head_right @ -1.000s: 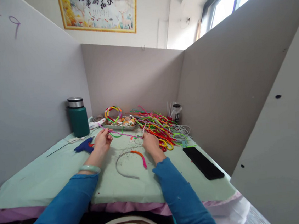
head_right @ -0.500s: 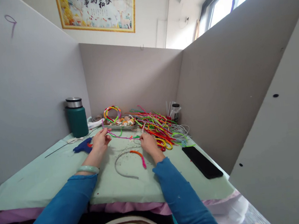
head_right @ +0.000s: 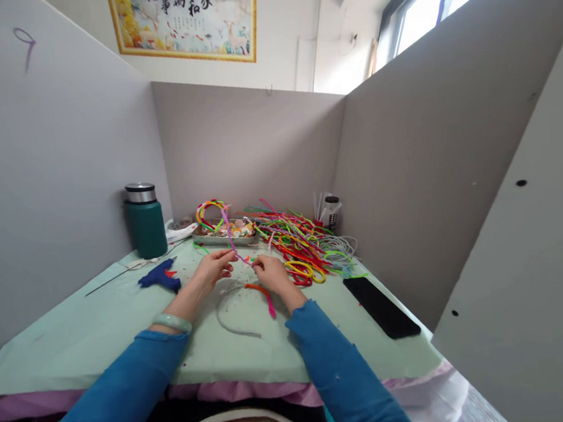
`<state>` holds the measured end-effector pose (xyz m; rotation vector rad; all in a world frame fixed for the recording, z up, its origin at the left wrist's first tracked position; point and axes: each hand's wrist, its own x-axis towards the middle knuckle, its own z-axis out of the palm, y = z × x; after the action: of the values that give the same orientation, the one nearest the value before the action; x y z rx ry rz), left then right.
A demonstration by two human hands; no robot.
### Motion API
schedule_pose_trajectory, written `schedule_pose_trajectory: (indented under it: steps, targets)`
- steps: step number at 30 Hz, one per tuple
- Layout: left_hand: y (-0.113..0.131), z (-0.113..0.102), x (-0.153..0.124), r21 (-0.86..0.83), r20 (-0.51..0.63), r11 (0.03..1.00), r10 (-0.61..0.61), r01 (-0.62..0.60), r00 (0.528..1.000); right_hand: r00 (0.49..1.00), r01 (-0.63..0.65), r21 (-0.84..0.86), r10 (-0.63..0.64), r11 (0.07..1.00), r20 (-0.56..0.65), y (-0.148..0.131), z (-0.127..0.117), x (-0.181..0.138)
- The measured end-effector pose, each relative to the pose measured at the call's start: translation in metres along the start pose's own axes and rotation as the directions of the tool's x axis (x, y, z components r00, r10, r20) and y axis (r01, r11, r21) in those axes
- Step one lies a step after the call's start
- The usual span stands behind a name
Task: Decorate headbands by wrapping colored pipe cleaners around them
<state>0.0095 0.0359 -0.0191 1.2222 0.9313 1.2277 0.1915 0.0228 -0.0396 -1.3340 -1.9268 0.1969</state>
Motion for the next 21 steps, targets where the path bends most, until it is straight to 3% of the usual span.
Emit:
schedule_pose_trajectory:
  steps: [9,15,18,21]
  targets:
    - [0.002,0.001,-0.001,0.015,-0.089,1.0,-0.007,0.008,0.996,0.988,0.152,-0.007,-0.152,0.988,-0.027,-0.016,0.001,-0.008]
    - [0.002,0.003,-0.002,0.0,-0.041,1.0,-0.027,0.027,0.999,0.99,0.134,0.069,-0.131,0.989,-0.05,-0.018,0.006,-0.006]
    - [0.002,0.003,-0.001,-0.092,0.052,0.996,-0.011,0.016,0.999,0.999,0.018,0.291,-0.029,0.957,0.036,-0.019,0.005,-0.003]
    - [0.003,0.003,-0.002,-0.248,0.159,0.969,0.049,-0.008,0.986,0.964,-0.186,0.625,0.018,0.759,0.265,-0.021,0.001,-0.001]
